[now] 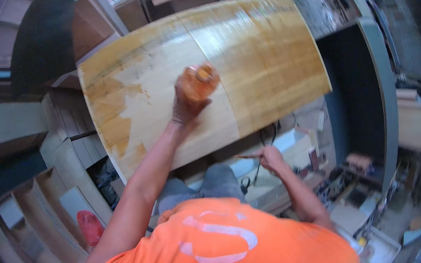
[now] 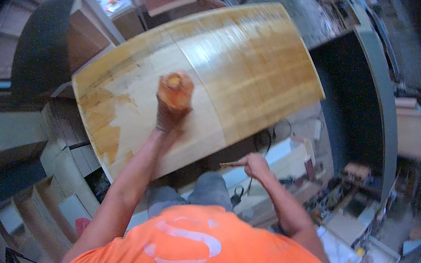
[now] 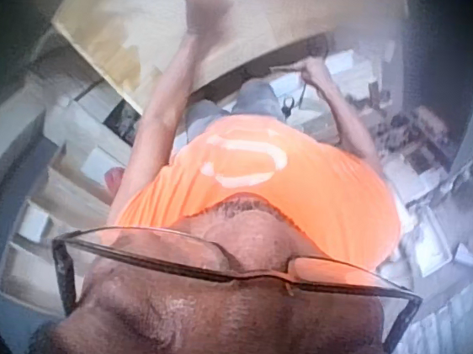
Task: The person applies a liquid finish to a large wooden panel using a cloth and a plastic bottle. They pour the finish onto the surface and spread it evenly, flipping the panel to treat both sides.
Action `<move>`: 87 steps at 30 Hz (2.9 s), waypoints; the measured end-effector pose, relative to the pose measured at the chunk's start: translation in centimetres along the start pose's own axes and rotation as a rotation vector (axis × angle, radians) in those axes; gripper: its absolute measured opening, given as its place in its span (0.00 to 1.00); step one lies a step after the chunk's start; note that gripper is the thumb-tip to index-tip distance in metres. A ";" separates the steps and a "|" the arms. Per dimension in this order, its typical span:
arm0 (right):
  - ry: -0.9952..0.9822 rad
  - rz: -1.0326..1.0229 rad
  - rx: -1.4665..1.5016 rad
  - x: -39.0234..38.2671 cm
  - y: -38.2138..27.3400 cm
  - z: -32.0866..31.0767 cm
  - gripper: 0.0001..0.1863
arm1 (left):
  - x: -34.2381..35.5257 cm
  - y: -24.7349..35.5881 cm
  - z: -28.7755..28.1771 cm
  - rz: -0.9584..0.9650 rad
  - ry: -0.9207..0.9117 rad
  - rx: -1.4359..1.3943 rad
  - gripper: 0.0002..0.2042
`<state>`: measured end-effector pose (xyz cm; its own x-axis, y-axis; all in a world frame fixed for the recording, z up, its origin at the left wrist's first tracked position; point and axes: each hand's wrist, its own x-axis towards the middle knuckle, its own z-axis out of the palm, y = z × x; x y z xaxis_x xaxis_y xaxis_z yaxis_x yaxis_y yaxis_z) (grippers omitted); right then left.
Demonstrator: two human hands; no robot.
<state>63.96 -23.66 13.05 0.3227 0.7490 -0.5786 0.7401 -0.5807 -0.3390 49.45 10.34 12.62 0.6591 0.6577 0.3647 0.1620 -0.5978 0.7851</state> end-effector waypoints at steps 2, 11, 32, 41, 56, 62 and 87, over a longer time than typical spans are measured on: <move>0.080 0.092 0.486 1.1 -1.7 -1.4 0.20 | 1.1 0.8 -1.7 0.157 0.046 0.155 0.23; 0.638 -0.526 0.120 23.2 -17.2 -16.3 0.16 | -13.0 -4.9 -10.4 -0.051 0.041 0.346 0.38; 0.909 -0.502 -0.503 46.1 -25.0 -16.0 0.09 | -41.4 4.5 -28.4 -0.898 0.936 0.197 0.37; 0.462 -0.448 -0.577 37.1 -17.5 -13.1 0.06 | -41.0 2.1 -30.7 -0.850 0.833 0.353 0.39; 0.085 0.049 0.044 -0.3 -9.7 1.6 0.16 | -32.1 -1.0 -37.6 -0.508 0.748 -0.010 0.44; 0.323 -0.046 0.545 7.9 -17.8 -2.9 0.12 | -31.1 0.6 -39.3 -0.427 0.685 -0.022 0.43; 0.301 -0.285 1.948 1.5 -10.6 -5.3 0.21 | -3.3 16.0 -37.9 0.009 -0.589 1.217 0.41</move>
<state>59.69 -14.66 19.69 0.5584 0.7650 -0.3208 -0.6776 0.1976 -0.7084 22.03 15.98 42.94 0.8281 0.5426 -0.1408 0.4964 -0.8265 -0.2657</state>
